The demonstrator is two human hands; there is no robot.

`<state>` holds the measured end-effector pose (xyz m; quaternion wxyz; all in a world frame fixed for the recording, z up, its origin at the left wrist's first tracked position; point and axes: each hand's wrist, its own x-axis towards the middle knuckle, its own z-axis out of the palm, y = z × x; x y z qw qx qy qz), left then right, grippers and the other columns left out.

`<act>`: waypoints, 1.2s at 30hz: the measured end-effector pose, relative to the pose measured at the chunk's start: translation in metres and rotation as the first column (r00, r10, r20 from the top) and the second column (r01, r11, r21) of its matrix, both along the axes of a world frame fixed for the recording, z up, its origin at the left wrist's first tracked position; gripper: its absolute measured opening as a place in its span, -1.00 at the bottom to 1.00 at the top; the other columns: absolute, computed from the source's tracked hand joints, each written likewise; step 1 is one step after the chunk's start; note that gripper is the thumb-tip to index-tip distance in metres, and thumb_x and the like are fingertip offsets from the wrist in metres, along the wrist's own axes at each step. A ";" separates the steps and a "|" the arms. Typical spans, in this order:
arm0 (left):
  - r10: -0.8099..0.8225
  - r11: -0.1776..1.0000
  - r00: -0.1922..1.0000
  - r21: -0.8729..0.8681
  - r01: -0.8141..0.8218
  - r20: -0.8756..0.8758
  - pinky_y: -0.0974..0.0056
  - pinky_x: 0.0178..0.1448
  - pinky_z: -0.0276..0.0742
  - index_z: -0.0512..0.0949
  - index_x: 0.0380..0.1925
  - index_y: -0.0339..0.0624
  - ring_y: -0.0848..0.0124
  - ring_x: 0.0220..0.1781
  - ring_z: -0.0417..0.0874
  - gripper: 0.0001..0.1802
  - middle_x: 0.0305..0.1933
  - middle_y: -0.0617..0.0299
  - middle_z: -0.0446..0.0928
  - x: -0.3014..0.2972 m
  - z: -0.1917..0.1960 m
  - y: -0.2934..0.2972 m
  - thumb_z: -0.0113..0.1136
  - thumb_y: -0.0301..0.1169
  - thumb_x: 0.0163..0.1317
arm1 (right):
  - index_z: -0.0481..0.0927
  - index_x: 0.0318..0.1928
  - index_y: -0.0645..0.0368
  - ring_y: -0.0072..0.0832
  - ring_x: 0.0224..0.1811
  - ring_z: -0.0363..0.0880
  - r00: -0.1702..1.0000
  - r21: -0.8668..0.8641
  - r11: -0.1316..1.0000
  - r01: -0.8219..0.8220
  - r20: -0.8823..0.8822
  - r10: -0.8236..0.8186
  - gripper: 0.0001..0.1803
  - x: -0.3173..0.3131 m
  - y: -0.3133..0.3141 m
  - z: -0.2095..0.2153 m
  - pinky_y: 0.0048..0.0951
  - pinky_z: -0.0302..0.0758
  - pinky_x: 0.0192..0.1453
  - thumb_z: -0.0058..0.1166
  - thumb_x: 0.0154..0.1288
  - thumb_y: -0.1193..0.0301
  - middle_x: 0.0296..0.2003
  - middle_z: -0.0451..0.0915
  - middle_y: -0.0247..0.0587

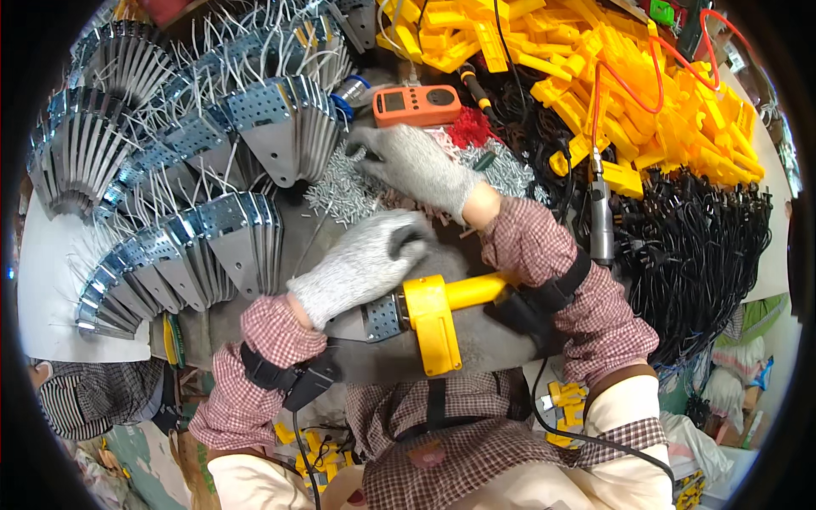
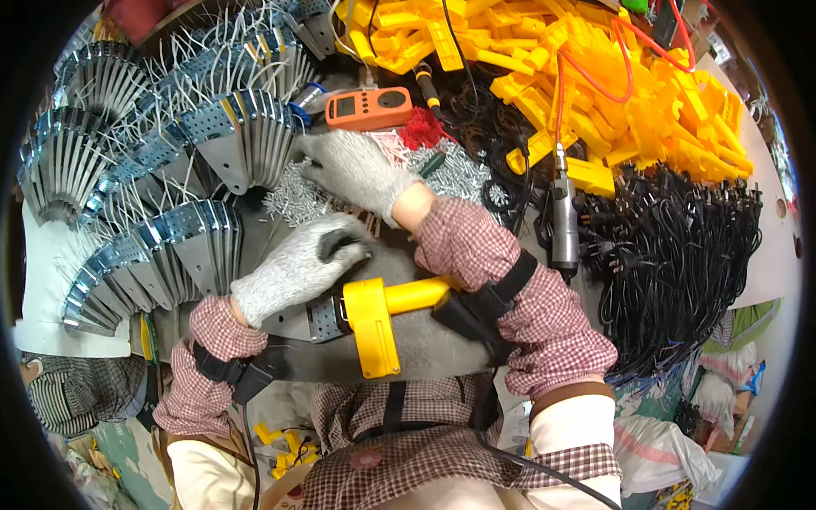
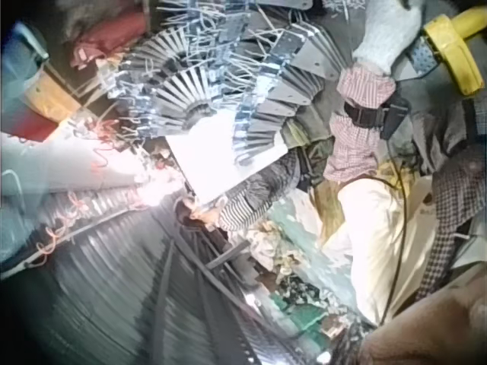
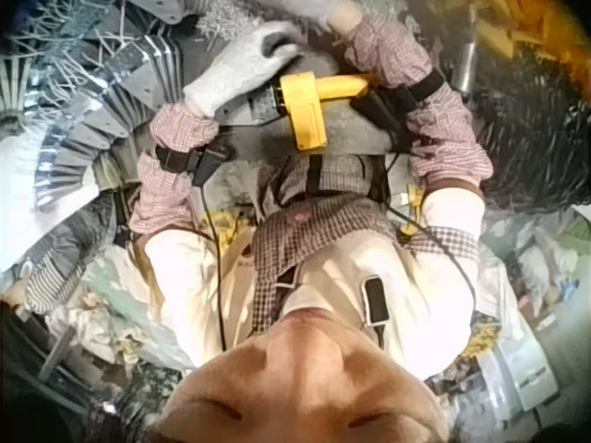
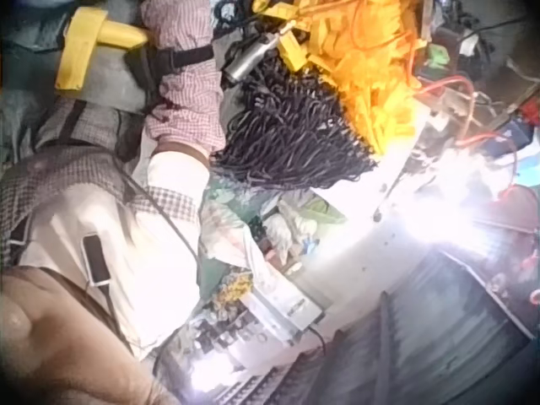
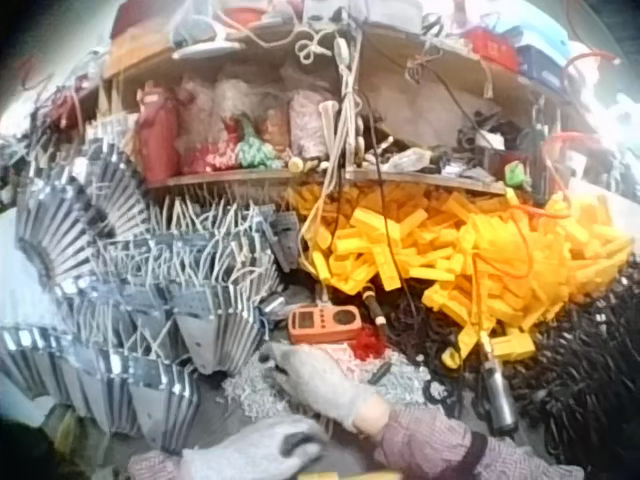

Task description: Soldering wires and using an electric screwdriver to assemble small electronic components into a yellow casing.

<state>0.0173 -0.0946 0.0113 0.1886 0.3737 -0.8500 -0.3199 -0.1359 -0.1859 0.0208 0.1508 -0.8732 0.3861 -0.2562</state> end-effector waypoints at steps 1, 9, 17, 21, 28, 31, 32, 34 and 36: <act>-0.073 0.991 0.995 0.112 0.080 -0.066 0.09 0.18 0.55 0.60 -0.12 -0.23 0.08 0.03 0.66 -0.76 -0.09 -0.01 0.62 -0.016 0.010 0.001 0.16 -0.29 0.39 | 0.61 -0.01 0.17 -0.01 -0.17 0.70 0.998 0.013 1.000 -0.018 0.068 0.017 -0.71 0.001 0.001 0.006 -0.09 0.59 -0.05 0.19 0.36 0.29 -0.24 0.69 0.05; -0.291 0.951 0.955 0.130 0.281 0.062 -0.02 0.19 0.53 0.62 0.04 -0.20 -0.01 0.03 0.67 -0.64 -0.02 -0.11 0.65 -0.078 -0.007 -0.004 0.17 -0.21 0.39 | 0.58 -0.13 0.24 -0.10 -0.16 0.69 1.000 0.104 0.994 -0.017 -0.016 0.019 -0.65 -0.009 -0.011 0.018 -0.16 0.56 -0.04 0.27 0.29 0.21 -0.24 0.69 0.00; -0.393 0.857 0.888 -0.256 0.448 0.240 0.00 0.23 0.50 0.55 0.20 -0.09 0.07 0.11 0.59 -0.55 0.06 0.09 0.56 -0.064 0.009 0.025 0.19 -0.17 0.37 | 0.68 -0.11 0.22 -0.17 -0.18 0.70 0.998 0.190 0.982 0.005 0.067 -0.018 -0.70 -0.031 -0.008 0.018 -0.23 0.57 -0.04 0.22 0.34 0.23 -0.28 0.70 -0.04; -0.324 0.917 0.908 -0.148 0.371 0.266 0.00 0.30 0.46 0.52 0.23 -0.11 0.07 0.20 0.54 -0.52 0.12 0.07 0.54 -0.056 0.003 0.038 0.17 -0.16 0.39 | 0.67 -0.10 0.27 -0.19 -0.19 0.69 0.987 0.158 0.987 0.030 0.149 -0.053 -0.76 -0.037 0.041 0.049 -0.28 0.56 -0.04 0.16 0.39 0.34 -0.25 0.68 -0.03; -0.294 0.946 0.920 -0.057 0.319 0.260 -0.02 0.32 0.44 0.50 0.26 -0.11 0.07 0.23 0.53 -0.50 0.17 0.07 0.52 -0.060 0.005 0.042 0.16 -0.16 0.39 | 0.73 -0.13 0.21 -0.38 -0.15 0.61 0.949 0.218 0.942 0.254 0.134 -0.287 -0.80 -0.117 0.166 0.046 -0.38 0.57 -0.07 0.11 0.27 0.58 -0.25 0.57 -0.16; -0.269 0.954 0.934 -0.071 0.292 0.237 -0.01 0.30 0.45 0.51 0.27 -0.07 0.09 0.22 0.53 -0.51 0.18 0.09 0.52 -0.060 -0.001 0.043 0.16 -0.16 0.40 | 0.70 -0.14 0.22 -0.35 -0.18 0.62 0.921 0.273 0.909 0.315 0.145 -0.362 -0.80 -0.130 0.202 0.016 -0.36 0.58 -0.05 0.22 0.19 0.59 -0.23 0.58 -0.15; -0.289 0.942 0.932 -0.111 0.318 0.218 -0.01 0.30 0.45 0.51 0.28 -0.06 0.08 0.21 0.53 -0.51 0.18 0.09 0.52 -0.061 -0.003 0.041 0.16 -0.15 0.40 | 0.66 -0.15 0.22 -0.29 -0.17 0.62 0.907 0.243 0.904 0.353 0.149 -0.394 -0.80 -0.126 0.208 0.006 -0.33 0.58 -0.04 0.24 0.17 0.58 -0.23 0.58 -0.13; -0.304 0.934 0.931 -0.128 0.333 0.203 -0.01 0.28 0.46 0.49 0.31 -0.04 0.08 0.20 0.54 -0.49 0.17 0.09 0.52 -0.061 -0.002 0.040 0.15 -0.14 0.41 | 0.58 -0.19 0.24 -0.07 -0.12 0.61 0.886 0.251 0.874 0.416 0.105 -0.452 -0.79 -0.118 0.217 -0.009 -0.20 0.56 0.02 0.28 0.14 0.59 -0.23 0.58 -0.05; -0.285 0.946 0.920 -0.072 0.315 0.270 -0.01 0.28 0.46 0.49 0.31 -0.06 0.08 0.20 0.54 -0.48 0.14 0.09 0.54 -0.064 0.003 0.041 0.16 -0.14 0.40 | 0.59 -0.20 0.23 -0.04 -0.09 0.61 0.913 0.150 0.910 0.387 0.074 -0.401 -0.78 -0.118 0.216 -0.012 -0.16 0.56 0.03 0.30 0.13 0.58 -0.23 0.59 -0.03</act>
